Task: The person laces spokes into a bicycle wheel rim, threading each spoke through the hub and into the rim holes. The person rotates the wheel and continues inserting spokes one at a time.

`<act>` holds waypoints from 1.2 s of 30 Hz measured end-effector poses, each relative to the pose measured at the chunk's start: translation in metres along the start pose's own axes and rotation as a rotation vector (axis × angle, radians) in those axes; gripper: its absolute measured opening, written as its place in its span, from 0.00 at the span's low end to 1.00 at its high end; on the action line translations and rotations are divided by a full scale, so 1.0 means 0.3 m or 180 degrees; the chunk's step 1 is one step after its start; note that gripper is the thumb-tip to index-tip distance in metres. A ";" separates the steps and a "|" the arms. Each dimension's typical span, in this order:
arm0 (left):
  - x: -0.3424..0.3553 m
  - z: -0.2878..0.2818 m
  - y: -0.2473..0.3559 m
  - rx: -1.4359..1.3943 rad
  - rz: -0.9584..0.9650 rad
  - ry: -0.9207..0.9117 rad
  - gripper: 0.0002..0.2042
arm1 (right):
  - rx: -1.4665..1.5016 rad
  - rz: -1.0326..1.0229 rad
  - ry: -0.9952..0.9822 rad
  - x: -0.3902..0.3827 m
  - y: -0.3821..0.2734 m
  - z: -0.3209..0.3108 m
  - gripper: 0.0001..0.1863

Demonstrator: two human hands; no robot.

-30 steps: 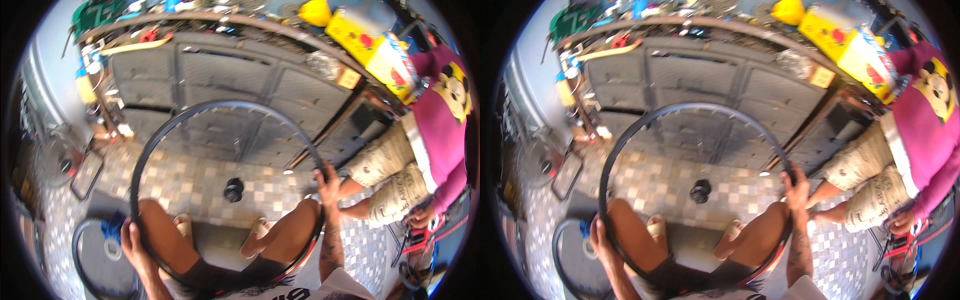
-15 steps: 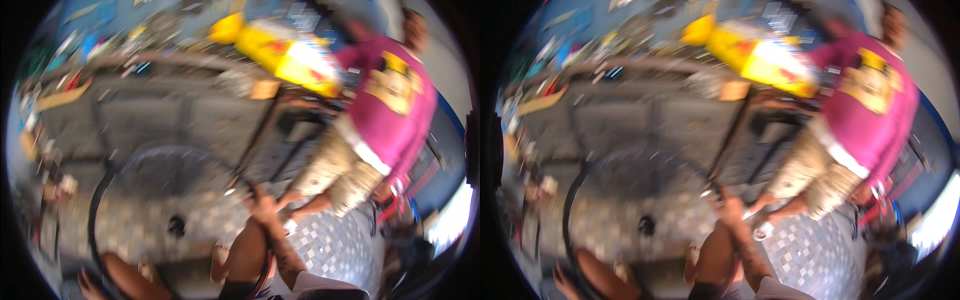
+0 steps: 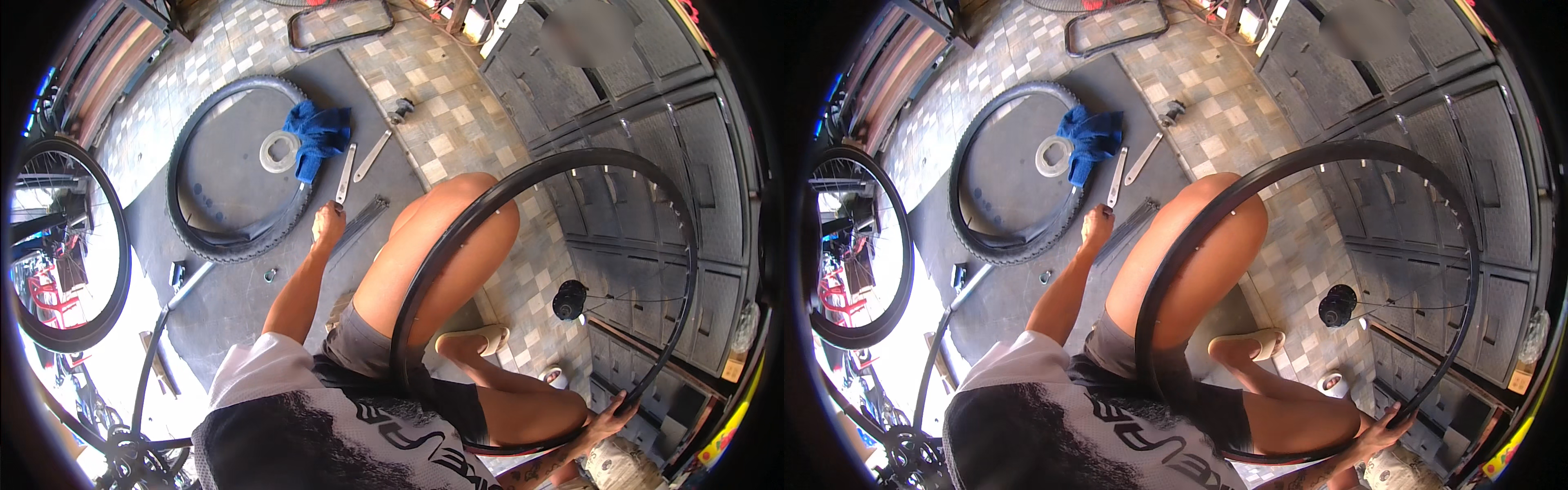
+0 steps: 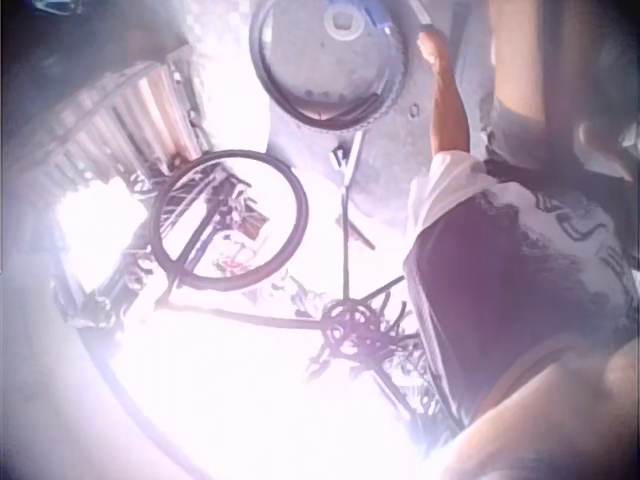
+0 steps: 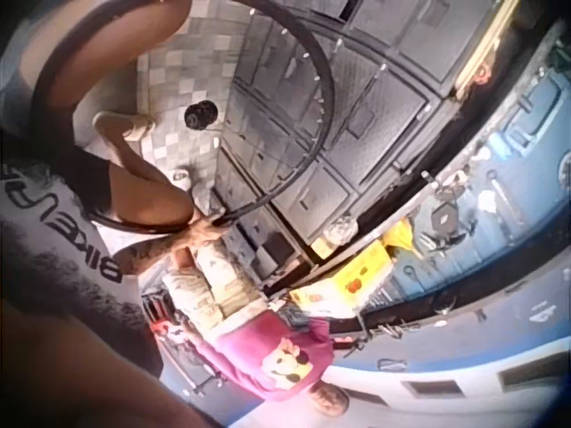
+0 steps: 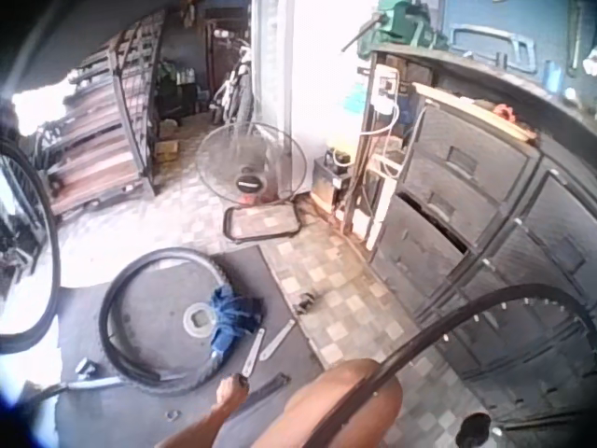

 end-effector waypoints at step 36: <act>-0.029 -0.246 0.158 0.0343 0.0878 0.0145 0.14 | 0.0444 -0.0404 0.0225 0.009 -0.207 0.017 0.27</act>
Point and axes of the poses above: each hand's wrist, its own x-axis towards the middle knuckle, its own z-axis out of the palm, y = z × x, the point moved 10 cm from there along x, towards the middle knuckle, and after that the axes turned 14 degrees about x, right-handed, at the moved point
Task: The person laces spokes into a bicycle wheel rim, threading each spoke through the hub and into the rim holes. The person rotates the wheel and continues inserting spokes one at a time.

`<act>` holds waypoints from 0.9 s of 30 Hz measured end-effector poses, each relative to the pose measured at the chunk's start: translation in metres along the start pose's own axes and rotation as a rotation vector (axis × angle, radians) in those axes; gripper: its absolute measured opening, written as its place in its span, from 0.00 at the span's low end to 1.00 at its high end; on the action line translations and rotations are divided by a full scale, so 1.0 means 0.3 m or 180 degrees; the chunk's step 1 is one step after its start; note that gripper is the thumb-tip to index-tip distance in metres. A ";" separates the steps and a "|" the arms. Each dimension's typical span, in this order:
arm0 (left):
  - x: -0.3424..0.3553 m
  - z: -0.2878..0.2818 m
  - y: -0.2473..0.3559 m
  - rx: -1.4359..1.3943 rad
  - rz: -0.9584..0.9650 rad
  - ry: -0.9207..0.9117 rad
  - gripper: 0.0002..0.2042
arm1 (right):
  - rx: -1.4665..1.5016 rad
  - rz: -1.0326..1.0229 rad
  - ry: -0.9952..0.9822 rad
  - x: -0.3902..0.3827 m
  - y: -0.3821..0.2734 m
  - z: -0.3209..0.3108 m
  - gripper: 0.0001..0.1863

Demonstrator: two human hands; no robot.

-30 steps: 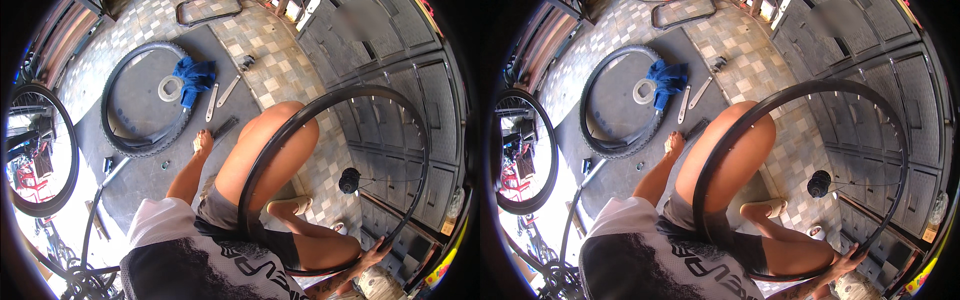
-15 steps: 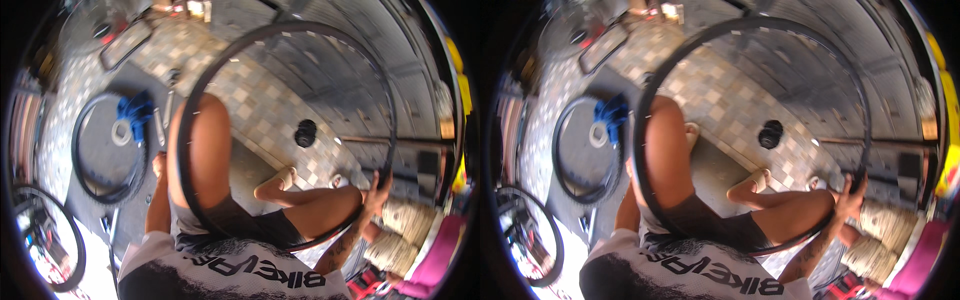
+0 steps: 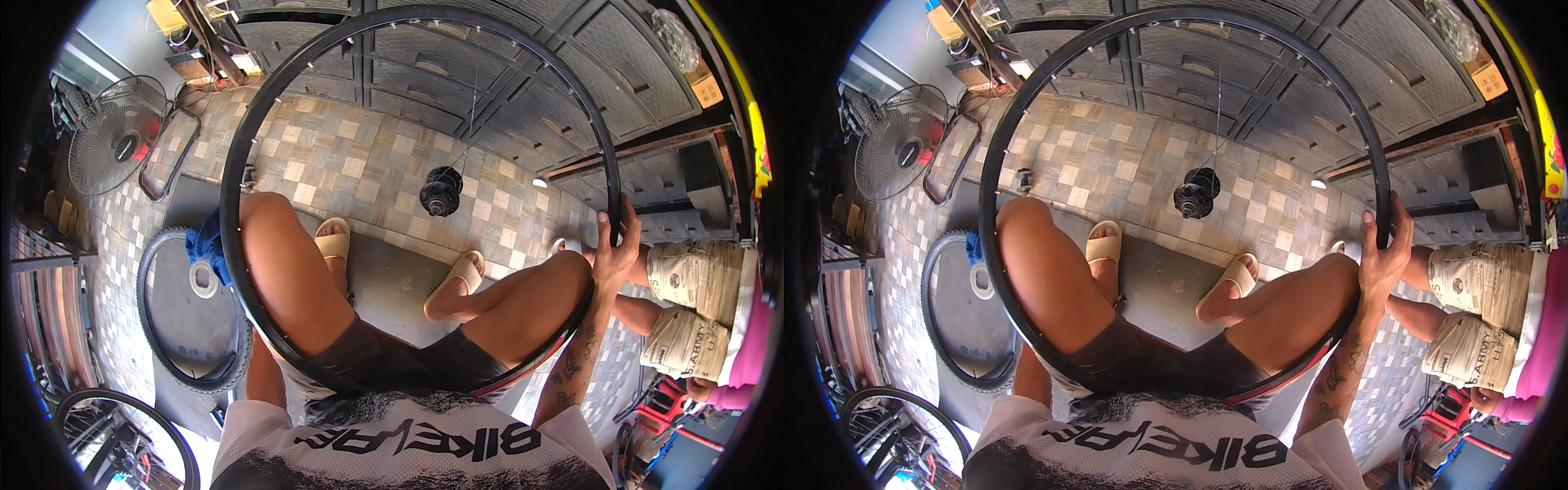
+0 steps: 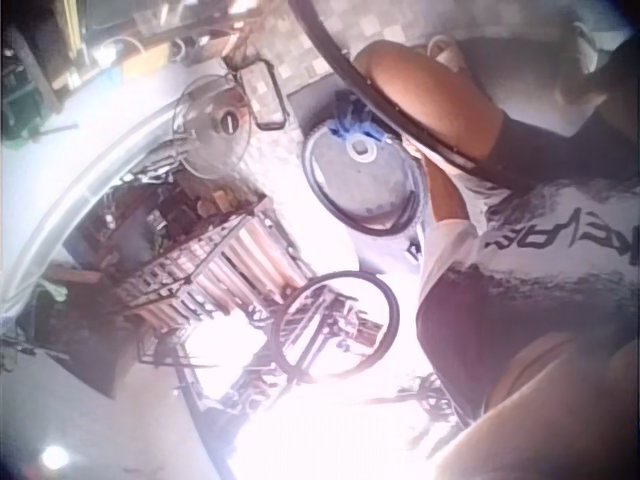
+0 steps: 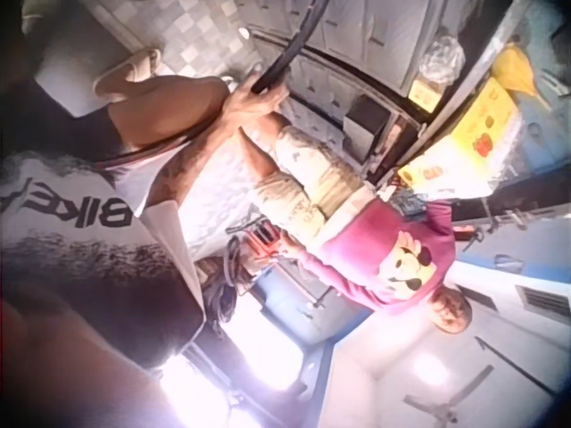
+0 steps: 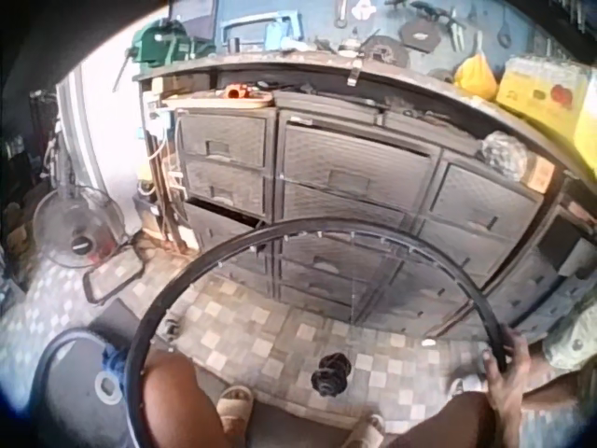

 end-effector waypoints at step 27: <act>-0.747 -0.669 1.415 -0.2870 0.1568 -0.2684 0.08 | 0.4168 0.1913 -0.0098 -0.265 -0.497 0.300 0.09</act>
Point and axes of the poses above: each hand's wrist, its own x-axis towards the middle knuckle, its own z-axis out of the palm, y = z × x, the point moved 10 cm from there along x, towards the middle knuckle, and after that the axes turned 14 degrees about x, right-handed, at the moved point
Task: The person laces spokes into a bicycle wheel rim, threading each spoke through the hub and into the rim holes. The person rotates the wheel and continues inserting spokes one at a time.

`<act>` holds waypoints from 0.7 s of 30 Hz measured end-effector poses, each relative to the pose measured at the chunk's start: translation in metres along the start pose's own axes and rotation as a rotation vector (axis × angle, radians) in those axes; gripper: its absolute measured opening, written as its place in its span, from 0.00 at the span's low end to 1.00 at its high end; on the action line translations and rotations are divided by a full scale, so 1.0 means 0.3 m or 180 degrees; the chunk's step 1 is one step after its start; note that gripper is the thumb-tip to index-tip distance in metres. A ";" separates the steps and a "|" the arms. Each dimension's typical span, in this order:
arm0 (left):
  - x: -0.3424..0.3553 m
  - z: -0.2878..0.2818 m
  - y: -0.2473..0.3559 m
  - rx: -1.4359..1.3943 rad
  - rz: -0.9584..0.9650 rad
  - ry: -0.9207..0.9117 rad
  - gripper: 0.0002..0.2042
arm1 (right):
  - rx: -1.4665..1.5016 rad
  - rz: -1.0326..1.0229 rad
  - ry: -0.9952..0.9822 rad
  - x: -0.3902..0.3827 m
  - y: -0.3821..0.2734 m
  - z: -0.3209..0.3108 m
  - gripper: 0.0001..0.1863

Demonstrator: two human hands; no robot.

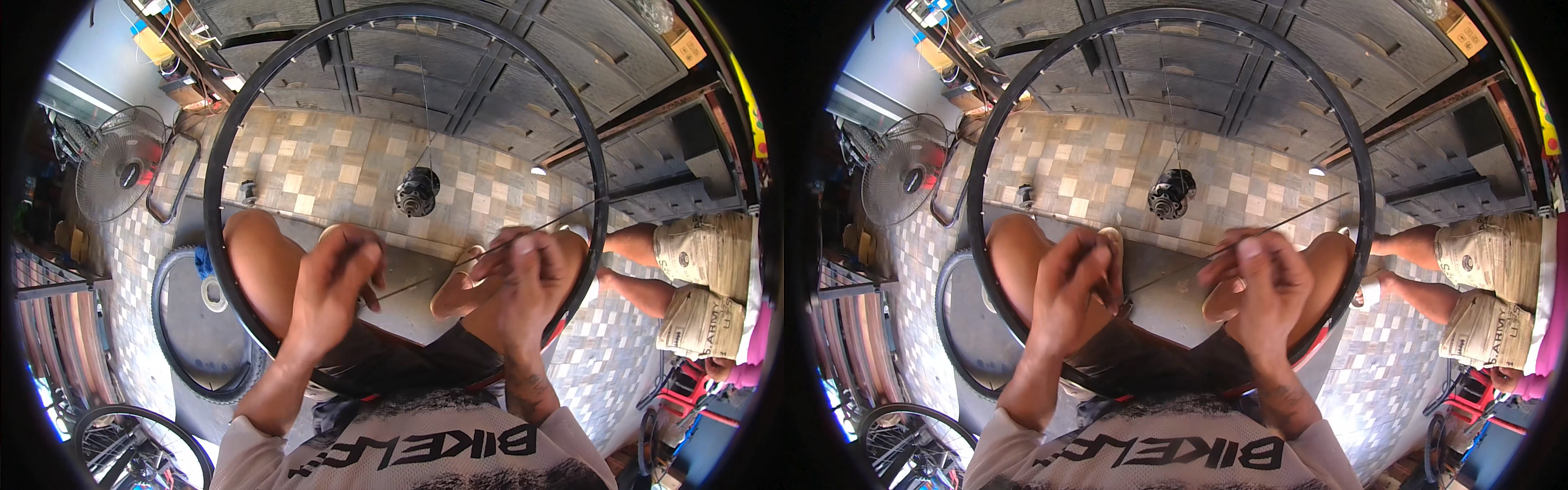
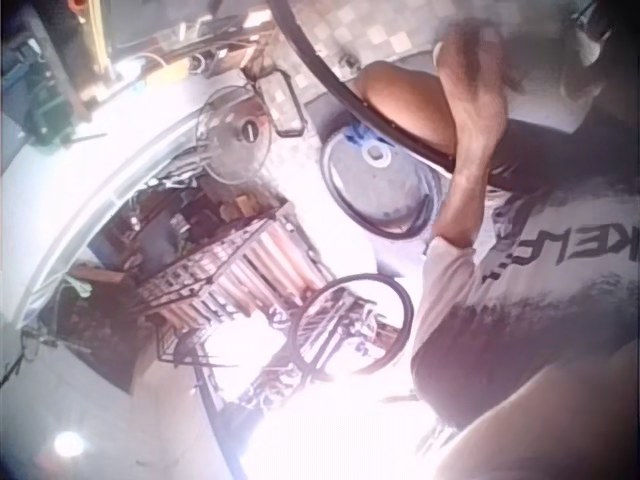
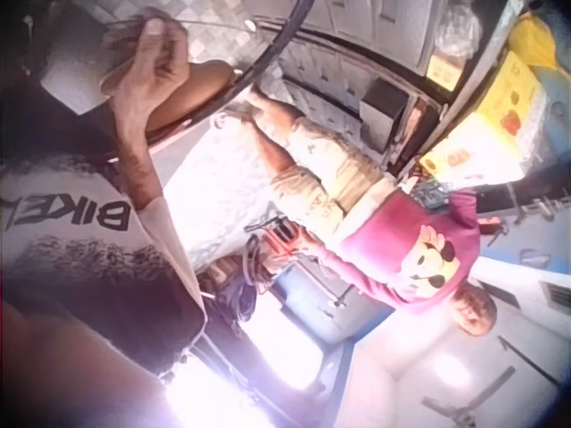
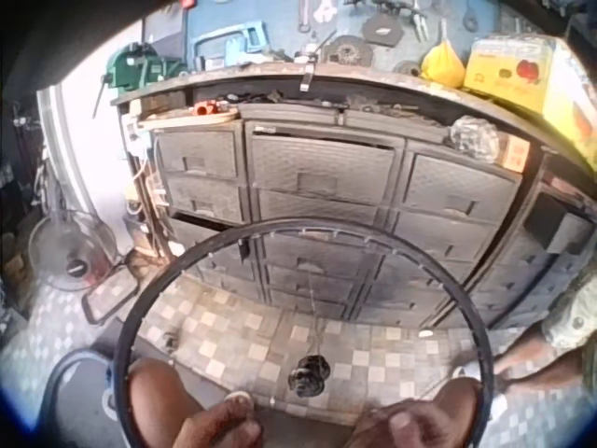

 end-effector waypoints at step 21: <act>0.313 0.082 -0.216 0.0082 -0.0974 -0.0204 0.14 | -0.0200 0.1956 0.1065 0.604 0.590 -0.498 0.09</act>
Point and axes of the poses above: each hand's wrist, its own x-axis towards the middle knuckle, its own z-axis out of the palm, y = z × x, the point moved 10 cm from there along x, towards the middle knuckle, and after that the axes turned 14 degrees about x, right-handed, at the moved point
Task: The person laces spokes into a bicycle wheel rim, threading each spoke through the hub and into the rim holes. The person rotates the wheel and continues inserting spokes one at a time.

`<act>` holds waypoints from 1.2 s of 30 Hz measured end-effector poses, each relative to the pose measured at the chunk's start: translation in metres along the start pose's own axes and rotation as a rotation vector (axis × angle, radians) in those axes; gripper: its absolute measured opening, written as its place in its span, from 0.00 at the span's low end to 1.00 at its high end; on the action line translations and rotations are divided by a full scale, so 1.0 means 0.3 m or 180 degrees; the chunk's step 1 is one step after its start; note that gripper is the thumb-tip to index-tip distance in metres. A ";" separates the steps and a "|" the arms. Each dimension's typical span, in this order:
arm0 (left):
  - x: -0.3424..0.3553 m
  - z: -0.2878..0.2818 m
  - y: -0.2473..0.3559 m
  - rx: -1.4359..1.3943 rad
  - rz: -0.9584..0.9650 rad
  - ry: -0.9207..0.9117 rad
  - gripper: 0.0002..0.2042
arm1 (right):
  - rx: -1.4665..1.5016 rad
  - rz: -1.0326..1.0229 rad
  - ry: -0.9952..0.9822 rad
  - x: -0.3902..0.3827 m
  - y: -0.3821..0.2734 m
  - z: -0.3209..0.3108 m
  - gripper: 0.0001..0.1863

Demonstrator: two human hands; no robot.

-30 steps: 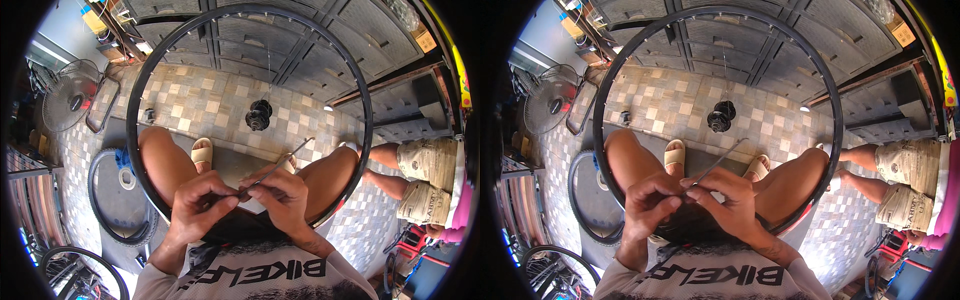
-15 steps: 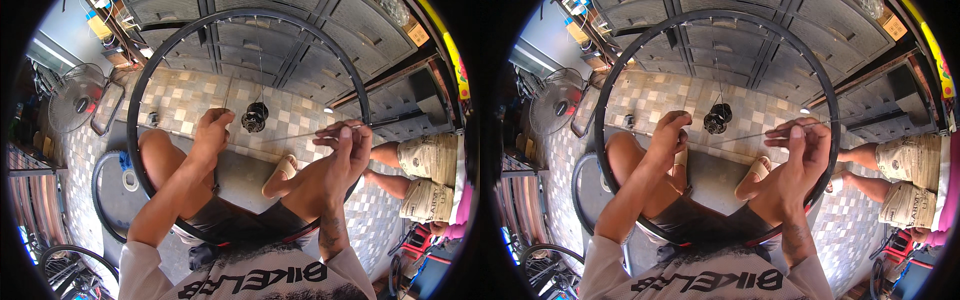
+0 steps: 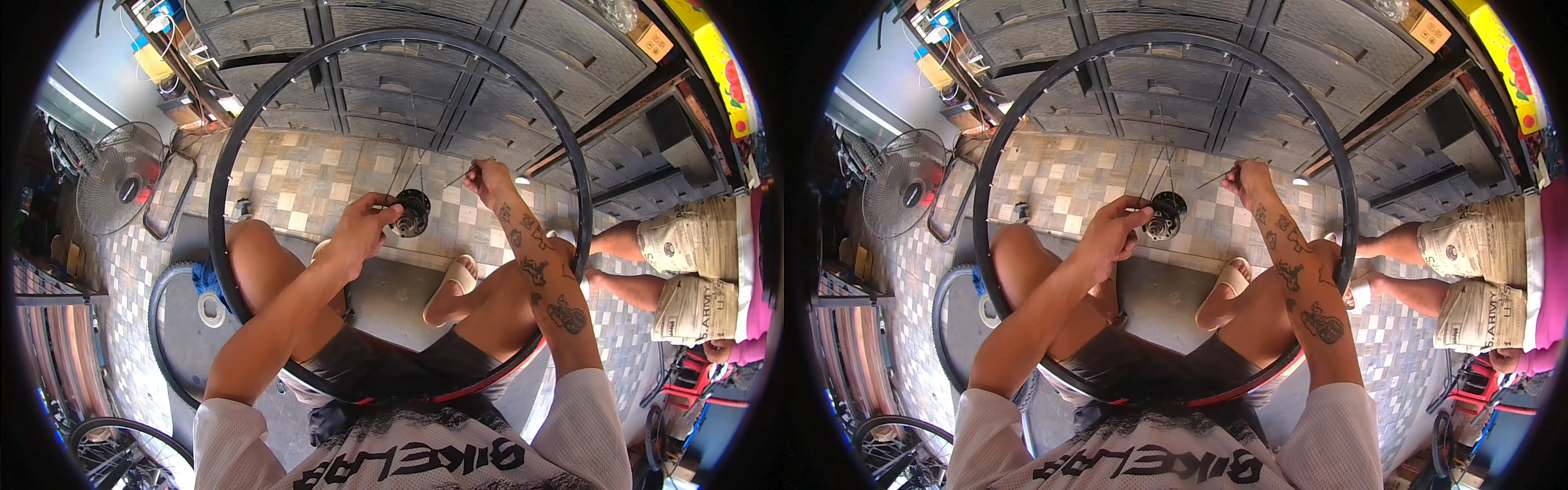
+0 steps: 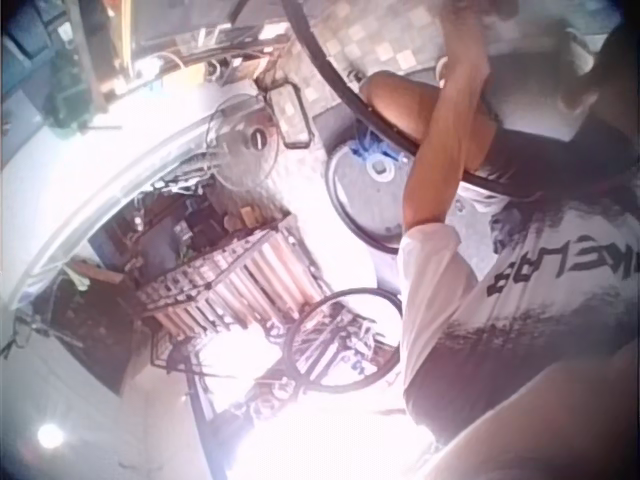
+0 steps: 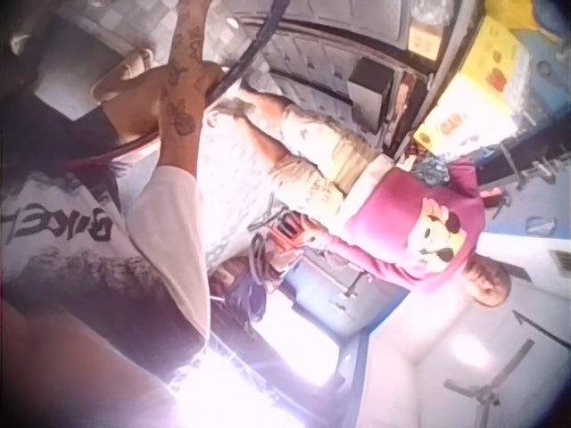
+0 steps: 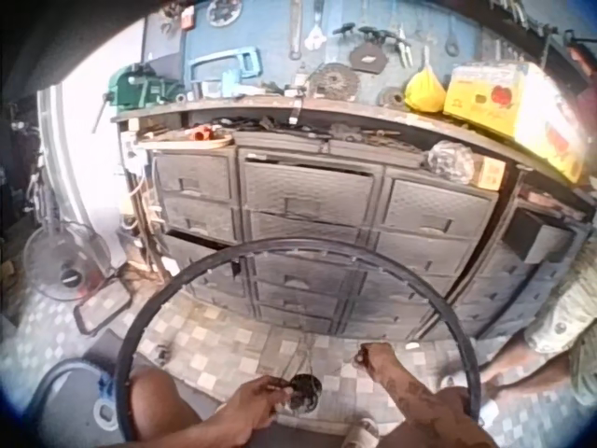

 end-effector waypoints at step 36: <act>-0.155 0.028 0.113 0.0369 0.0894 -0.0273 0.18 | -0.2416 -0.3178 -0.1760 -0.795 -0.131 0.393 0.10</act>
Point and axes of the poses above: each hand's wrist, its own x-axis towards the middle knuckle, its own z-axis out of the palm, y = z × x, the point moved 10 cm from there along x, towards the middle knuckle, and after that the axes turned 14 degrees about x, right-handed, at the moved point
